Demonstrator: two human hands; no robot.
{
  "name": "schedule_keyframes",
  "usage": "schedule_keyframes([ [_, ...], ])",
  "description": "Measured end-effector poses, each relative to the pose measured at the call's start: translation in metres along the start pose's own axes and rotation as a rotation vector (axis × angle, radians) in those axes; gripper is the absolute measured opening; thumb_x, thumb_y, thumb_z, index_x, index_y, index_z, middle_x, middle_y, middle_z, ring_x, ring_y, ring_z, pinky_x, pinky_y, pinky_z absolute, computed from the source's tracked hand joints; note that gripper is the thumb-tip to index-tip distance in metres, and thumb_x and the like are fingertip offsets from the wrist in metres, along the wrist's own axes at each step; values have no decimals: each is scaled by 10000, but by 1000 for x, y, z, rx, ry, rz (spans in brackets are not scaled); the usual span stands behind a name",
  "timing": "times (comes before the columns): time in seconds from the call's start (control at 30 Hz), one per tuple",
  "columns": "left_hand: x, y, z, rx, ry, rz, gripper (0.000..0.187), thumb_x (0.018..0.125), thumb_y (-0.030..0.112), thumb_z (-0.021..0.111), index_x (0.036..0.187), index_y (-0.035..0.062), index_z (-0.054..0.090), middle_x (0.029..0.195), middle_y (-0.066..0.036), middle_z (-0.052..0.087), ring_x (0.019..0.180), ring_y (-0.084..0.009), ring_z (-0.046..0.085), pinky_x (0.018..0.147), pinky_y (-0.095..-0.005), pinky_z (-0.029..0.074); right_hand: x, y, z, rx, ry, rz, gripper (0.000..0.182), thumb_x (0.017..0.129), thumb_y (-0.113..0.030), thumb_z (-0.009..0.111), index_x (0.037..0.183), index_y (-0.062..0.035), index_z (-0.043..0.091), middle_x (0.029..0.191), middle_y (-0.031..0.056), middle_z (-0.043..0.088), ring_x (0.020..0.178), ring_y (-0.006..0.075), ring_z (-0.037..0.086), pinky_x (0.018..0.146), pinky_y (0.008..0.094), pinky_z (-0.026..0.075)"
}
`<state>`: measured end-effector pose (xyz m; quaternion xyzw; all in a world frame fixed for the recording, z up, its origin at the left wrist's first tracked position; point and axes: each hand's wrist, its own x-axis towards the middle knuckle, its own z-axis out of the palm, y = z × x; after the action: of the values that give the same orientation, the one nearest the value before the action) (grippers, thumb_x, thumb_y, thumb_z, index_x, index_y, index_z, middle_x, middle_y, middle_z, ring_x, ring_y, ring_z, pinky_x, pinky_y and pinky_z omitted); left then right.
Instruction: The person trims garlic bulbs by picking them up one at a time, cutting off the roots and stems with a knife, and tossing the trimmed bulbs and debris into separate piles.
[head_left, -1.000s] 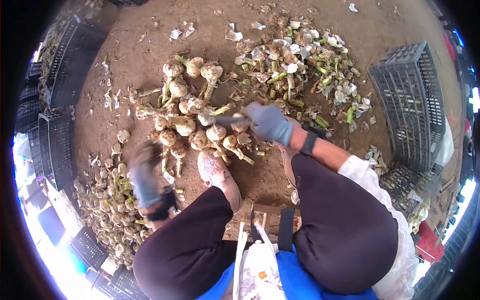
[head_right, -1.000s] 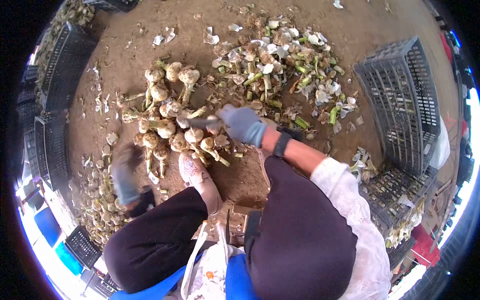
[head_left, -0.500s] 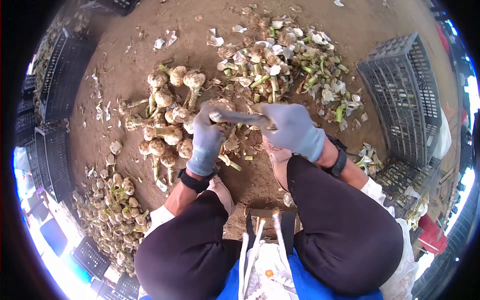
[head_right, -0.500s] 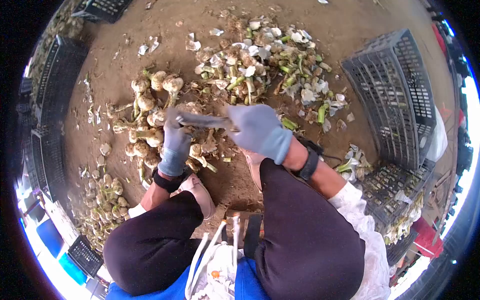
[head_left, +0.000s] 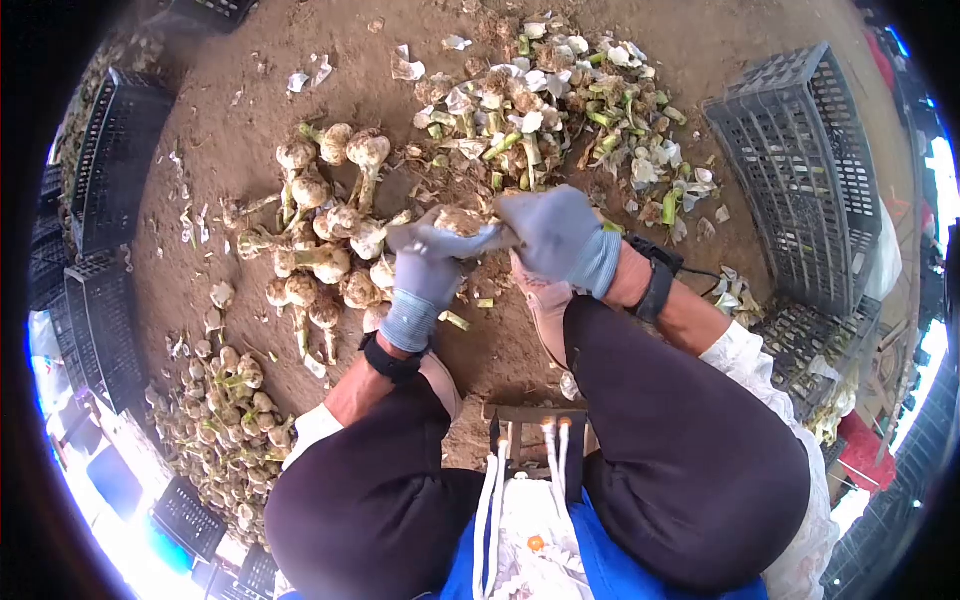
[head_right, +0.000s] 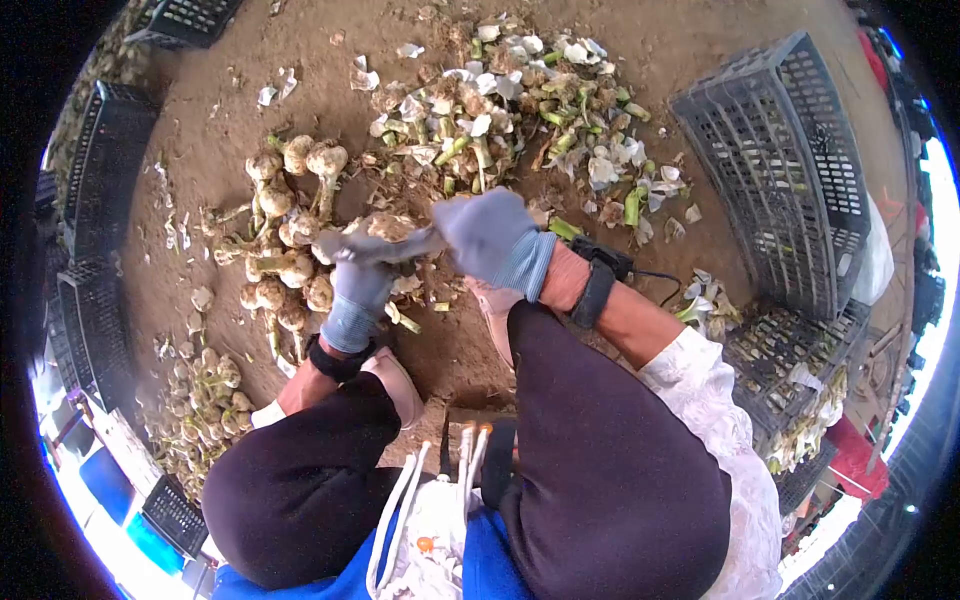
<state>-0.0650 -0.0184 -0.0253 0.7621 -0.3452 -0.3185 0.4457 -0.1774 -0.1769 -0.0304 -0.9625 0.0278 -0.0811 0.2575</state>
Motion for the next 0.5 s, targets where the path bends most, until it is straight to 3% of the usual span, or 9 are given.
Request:
schedule_keyframes([
  [0.07,0,3,-6,-506,-8,-310,229,757,-63,582,980,-17,568,825,-50,651,770,-107,605,677,-233,483,-12,35,14,-47,64,91,108,749,-150,570,787,-54,540,614,98,587,512,261,594,463,380,469],
  [0.1,-8,14,-10,-281,7,51,224,771,-80,558,987,-19,568,866,-35,641,783,-94,591,697,-225,472,-23,55,12,-193,10,209,103,771,-157,566,771,-56,548,594,93,584,496,261,589,452,375,466],
  [0.13,-10,16,-14,-202,41,74,215,764,-95,553,968,-27,562,867,-34,641,804,-81,584,693,-225,473,-34,68,0,-158,-114,475,167,822,-190,551,719,-59,568,587,76,596,490,252,597,450,359,474],
  [0.2,-5,10,-14,-219,45,-5,232,735,-74,587,957,-11,566,831,-67,645,780,-143,611,695,-245,468,-56,74,-5,-78,86,603,256,858,-274,560,756,-48,625,620,60,622,495,225,603,463,334,480],
  [0.27,5,-10,-5,12,70,164,269,678,-21,644,934,21,574,770,-107,624,727,-264,608,662,-305,474,-34,34,-9,366,187,421,316,846,-347,597,875,-38,656,628,53,629,483,190,586,476,310,480],
  [0.3,11,-6,-5,237,43,242,298,618,9,657,902,57,582,753,-132,594,733,-344,568,644,-374,462,-17,7,-22,617,83,454,351,833,-365,619,903,-24,657,637,41,628,486,158,572,476,285,469],
  [0.33,16,-8,-1,402,88,364,298,594,2,645,875,78,585,801,-107,597,795,-327,561,682,-393,452,-3,-15,-29,873,-29,478,391,820,-384,641,931,-9,658,646,29,627,490,126,559,476,261,457],
  [0.4,19,7,-7,604,177,495,307,593,-24,613,880,82,593,870,-108,594,848,-315,553,744,-372,444,11,-28,-18,958,-84,610,385,818,-385,647,911,-12,661,649,20,622,496,98,544,473,240,441],
  [0.5,16,6,-26,339,541,328,218,787,85,625,990,25,573,982,-79,608,919,-201,569,834,-330,475,20,-25,-12,1195,-53,764,387,818,-400,650,880,-19,665,647,5,612,494,50,510,457,209,407],
])
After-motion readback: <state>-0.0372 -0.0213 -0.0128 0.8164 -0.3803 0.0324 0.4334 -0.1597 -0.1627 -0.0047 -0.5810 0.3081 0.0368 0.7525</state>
